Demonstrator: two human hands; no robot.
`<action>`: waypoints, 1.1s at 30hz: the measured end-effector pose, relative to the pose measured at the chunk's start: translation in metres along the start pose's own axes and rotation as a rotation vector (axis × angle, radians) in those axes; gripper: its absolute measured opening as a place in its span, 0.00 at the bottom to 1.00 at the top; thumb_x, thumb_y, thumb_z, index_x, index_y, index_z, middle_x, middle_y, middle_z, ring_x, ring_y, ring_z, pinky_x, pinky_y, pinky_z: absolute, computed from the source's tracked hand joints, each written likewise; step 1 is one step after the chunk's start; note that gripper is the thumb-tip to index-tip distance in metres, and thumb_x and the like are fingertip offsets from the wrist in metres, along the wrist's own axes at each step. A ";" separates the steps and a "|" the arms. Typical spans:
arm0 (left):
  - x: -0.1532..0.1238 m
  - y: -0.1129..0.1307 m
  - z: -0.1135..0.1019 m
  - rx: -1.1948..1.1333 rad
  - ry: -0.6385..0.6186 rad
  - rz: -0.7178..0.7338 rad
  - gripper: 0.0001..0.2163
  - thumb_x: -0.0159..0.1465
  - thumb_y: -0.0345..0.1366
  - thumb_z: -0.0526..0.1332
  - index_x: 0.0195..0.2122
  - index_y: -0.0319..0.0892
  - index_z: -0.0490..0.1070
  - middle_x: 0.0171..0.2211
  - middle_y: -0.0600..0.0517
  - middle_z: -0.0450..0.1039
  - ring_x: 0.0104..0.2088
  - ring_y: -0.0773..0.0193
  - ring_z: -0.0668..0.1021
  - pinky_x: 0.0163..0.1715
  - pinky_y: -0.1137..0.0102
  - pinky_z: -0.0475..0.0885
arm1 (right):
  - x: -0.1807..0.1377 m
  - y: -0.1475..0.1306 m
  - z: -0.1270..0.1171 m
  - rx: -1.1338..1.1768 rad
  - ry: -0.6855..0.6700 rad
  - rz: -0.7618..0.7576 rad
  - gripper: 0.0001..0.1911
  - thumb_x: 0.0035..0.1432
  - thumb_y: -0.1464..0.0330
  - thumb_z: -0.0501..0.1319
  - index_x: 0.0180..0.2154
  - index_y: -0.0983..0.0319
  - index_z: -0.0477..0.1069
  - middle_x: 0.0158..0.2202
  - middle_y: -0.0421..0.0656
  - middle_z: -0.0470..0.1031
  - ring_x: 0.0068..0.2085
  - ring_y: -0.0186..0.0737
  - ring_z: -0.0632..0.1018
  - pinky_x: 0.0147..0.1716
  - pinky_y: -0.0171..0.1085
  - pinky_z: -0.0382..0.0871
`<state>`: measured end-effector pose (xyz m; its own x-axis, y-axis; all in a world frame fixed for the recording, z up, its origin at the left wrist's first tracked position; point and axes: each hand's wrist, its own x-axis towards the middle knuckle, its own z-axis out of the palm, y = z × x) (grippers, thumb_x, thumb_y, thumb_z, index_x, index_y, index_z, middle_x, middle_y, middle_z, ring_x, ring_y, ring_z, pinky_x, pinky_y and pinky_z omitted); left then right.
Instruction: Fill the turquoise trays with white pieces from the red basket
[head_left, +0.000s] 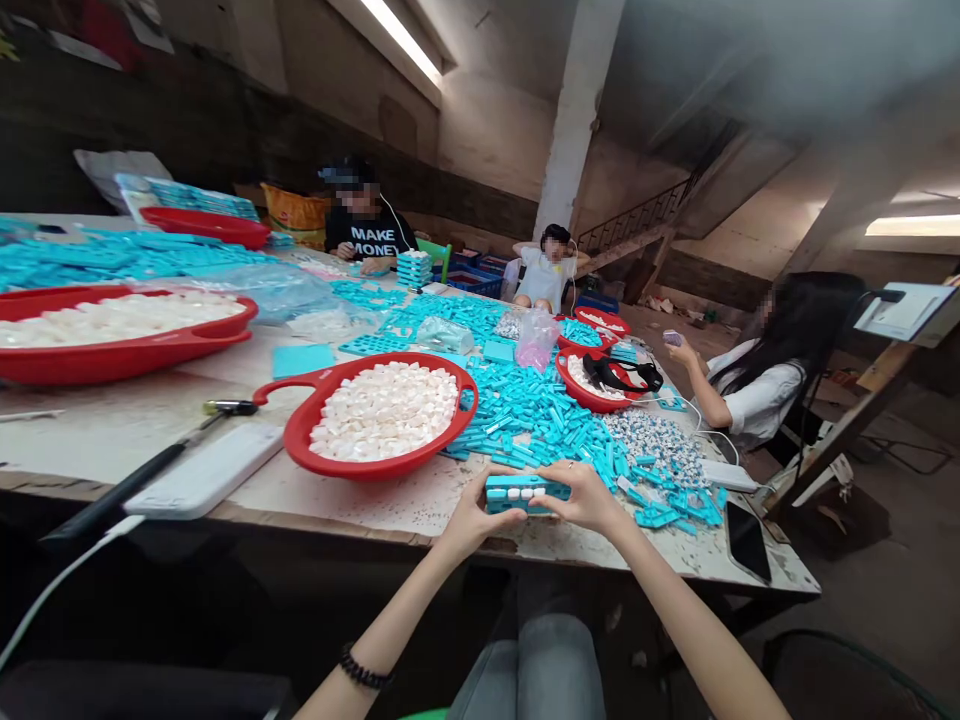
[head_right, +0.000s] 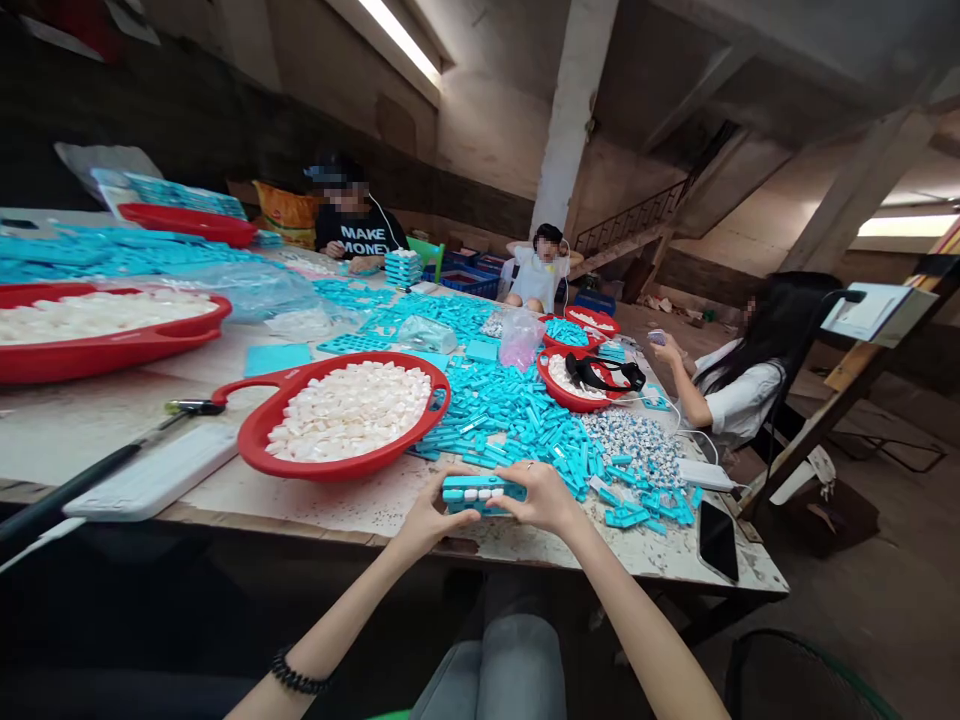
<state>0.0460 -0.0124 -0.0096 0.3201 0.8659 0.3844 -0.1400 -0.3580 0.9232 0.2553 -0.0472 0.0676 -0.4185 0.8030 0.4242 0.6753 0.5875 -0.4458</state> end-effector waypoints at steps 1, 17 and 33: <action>0.000 0.000 0.004 -0.001 0.018 -0.018 0.28 0.47 0.54 0.75 0.43 0.44 0.72 0.40 0.49 0.79 0.40 0.54 0.82 0.40 0.63 0.78 | -0.003 0.004 0.002 0.004 0.021 -0.013 0.16 0.60 0.58 0.68 0.48 0.55 0.80 0.43 0.46 0.84 0.44 0.50 0.82 0.44 0.42 0.74; 0.022 0.052 0.003 0.559 -0.297 0.088 0.20 0.54 0.51 0.72 0.46 0.48 0.81 0.39 0.50 0.84 0.41 0.51 0.82 0.44 0.66 0.73 | -0.024 0.023 0.025 0.051 0.096 -0.024 0.15 0.61 0.63 0.64 0.50 0.56 0.79 0.43 0.46 0.83 0.44 0.48 0.82 0.46 0.44 0.76; 0.022 0.037 0.000 0.489 -0.280 0.126 0.26 0.57 0.49 0.70 0.56 0.49 0.76 0.52 0.49 0.80 0.52 0.49 0.80 0.53 0.62 0.73 | -0.021 0.020 0.018 0.174 0.047 0.039 0.23 0.54 0.60 0.71 0.52 0.56 0.77 0.50 0.46 0.80 0.51 0.49 0.79 0.54 0.46 0.71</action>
<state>0.0478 -0.0069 0.0332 0.5745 0.7042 0.4172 0.2347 -0.6300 0.7403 0.2670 -0.0505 0.0352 -0.3624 0.8224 0.4385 0.5737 0.5676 -0.5905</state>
